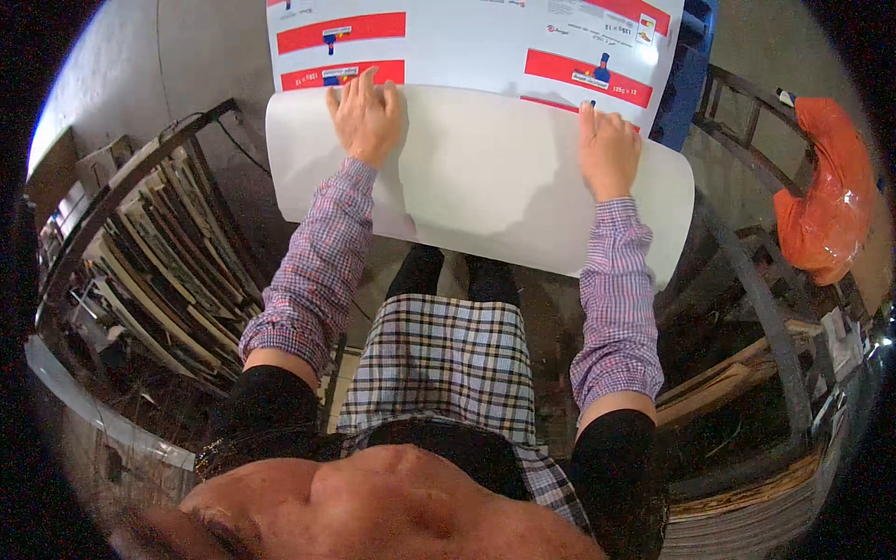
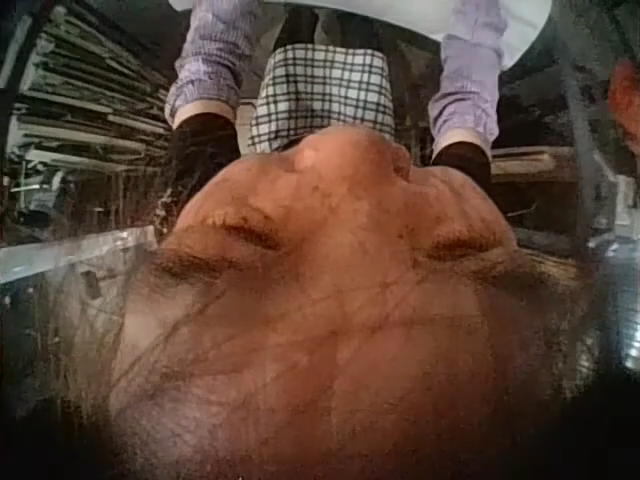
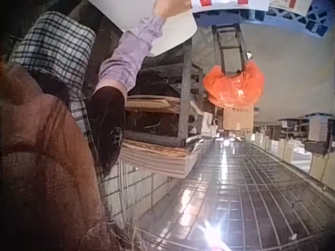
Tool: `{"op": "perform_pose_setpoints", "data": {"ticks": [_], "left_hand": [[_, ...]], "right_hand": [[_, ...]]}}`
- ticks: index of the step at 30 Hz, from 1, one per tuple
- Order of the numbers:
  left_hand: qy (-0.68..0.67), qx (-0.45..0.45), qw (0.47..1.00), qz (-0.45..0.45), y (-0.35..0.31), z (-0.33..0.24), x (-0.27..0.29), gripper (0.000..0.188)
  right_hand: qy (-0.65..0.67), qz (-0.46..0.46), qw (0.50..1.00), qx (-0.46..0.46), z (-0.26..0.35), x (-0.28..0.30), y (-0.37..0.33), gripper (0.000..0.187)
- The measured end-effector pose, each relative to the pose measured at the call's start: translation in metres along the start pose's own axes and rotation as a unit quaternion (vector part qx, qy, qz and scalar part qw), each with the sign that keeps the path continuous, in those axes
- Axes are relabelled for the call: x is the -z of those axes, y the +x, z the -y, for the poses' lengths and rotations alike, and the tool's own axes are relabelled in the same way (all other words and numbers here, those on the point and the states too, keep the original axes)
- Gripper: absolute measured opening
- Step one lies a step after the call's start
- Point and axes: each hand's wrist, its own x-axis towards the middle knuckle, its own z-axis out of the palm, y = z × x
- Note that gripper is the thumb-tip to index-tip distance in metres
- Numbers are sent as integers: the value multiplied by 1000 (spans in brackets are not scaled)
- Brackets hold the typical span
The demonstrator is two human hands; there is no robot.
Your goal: The recorder is picking up stacks of printed and folded cardboard/paper materials from a table and placing them onto a pallet in an organized fashion.
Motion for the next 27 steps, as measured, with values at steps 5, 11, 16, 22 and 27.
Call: {"op": "perform_pose_setpoints", "data": {"ticks": [5, 11, 16, 22, 27], "left_hand": [[18, -45, 998, -45, -8, 6, -5, 15], [46, -38, 998, 10, -3, 20, -8, 10], [90, -35, 995, 26, 7, 128, 39, 25], [1, 74, 991, -108, 22, 158, 20, 35], [-46, 70, 990, -112, 14, 148, 22, 43]], "right_hand": [[-43, -182, 982, -25, 10, -47, -4, 34], [-19, -110, 993, 46, 7, -55, 16, 27], [-1, -141, 990, 7, -87, -40, -9, 30], [60, -236, 970, -17, -120, -77, 5, 31], [72, -218, 973, -7, -128, -71, 16, 32]]}}
